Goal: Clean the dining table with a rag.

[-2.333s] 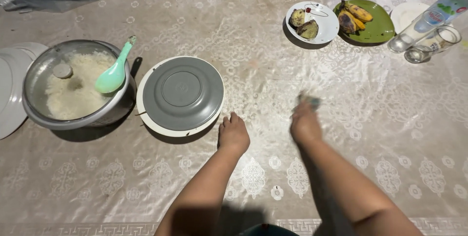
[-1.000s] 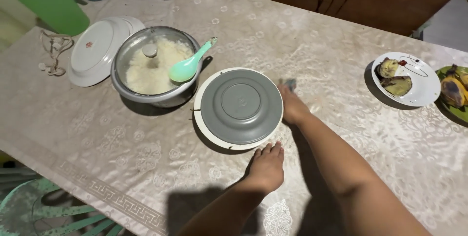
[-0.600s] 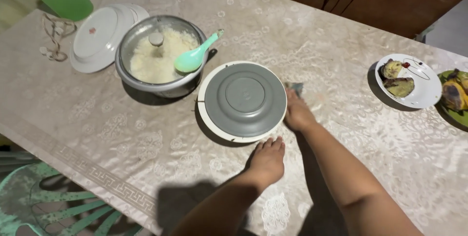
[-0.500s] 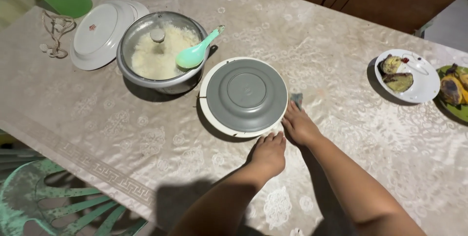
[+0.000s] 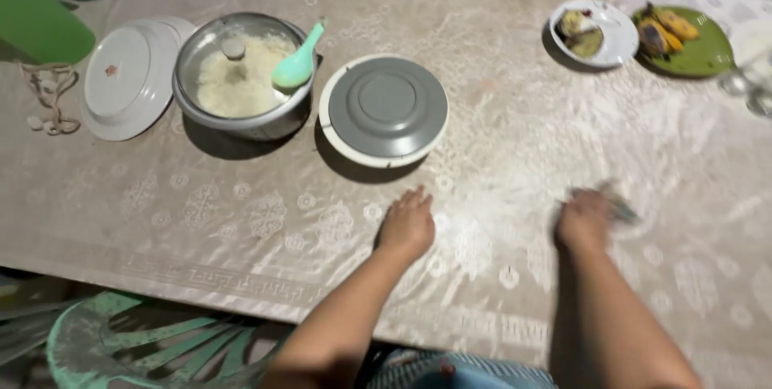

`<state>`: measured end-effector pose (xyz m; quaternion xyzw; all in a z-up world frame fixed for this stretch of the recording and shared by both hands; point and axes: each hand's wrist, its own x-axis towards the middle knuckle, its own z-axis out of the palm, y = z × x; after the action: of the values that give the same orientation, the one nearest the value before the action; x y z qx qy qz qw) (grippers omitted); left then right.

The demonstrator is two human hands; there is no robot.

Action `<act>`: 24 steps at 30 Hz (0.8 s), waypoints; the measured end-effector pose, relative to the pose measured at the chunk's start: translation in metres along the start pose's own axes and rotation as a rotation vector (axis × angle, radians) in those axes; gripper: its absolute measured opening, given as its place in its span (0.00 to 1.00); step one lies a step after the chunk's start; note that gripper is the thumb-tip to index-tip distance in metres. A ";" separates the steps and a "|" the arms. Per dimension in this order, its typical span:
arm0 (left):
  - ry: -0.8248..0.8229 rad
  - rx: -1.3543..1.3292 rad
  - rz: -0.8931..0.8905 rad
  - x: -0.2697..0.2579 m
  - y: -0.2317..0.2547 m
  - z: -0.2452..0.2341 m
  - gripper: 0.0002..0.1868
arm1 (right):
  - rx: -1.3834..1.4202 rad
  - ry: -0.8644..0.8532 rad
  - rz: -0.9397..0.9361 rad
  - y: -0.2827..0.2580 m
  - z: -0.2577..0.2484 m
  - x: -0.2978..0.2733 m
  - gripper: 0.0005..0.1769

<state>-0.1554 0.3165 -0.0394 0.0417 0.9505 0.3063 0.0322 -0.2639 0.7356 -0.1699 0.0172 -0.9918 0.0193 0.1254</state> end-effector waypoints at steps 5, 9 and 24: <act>0.099 -0.001 0.024 -0.048 -0.010 -0.046 0.26 | 0.507 -0.156 -0.235 -0.281 -0.071 -0.089 0.23; 0.187 -0.055 0.115 -0.078 -0.015 -0.058 0.25 | 0.737 -0.803 -0.453 -0.408 -0.213 -0.187 0.31; 0.008 0.026 0.156 -0.116 -0.025 -0.038 0.25 | 0.314 0.014 0.397 -0.155 -0.113 -0.234 0.35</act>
<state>-0.0445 0.2622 -0.0191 0.1146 0.9484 0.2955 0.0037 -0.0030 0.5924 -0.1137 -0.1587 -0.9596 0.1976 0.1220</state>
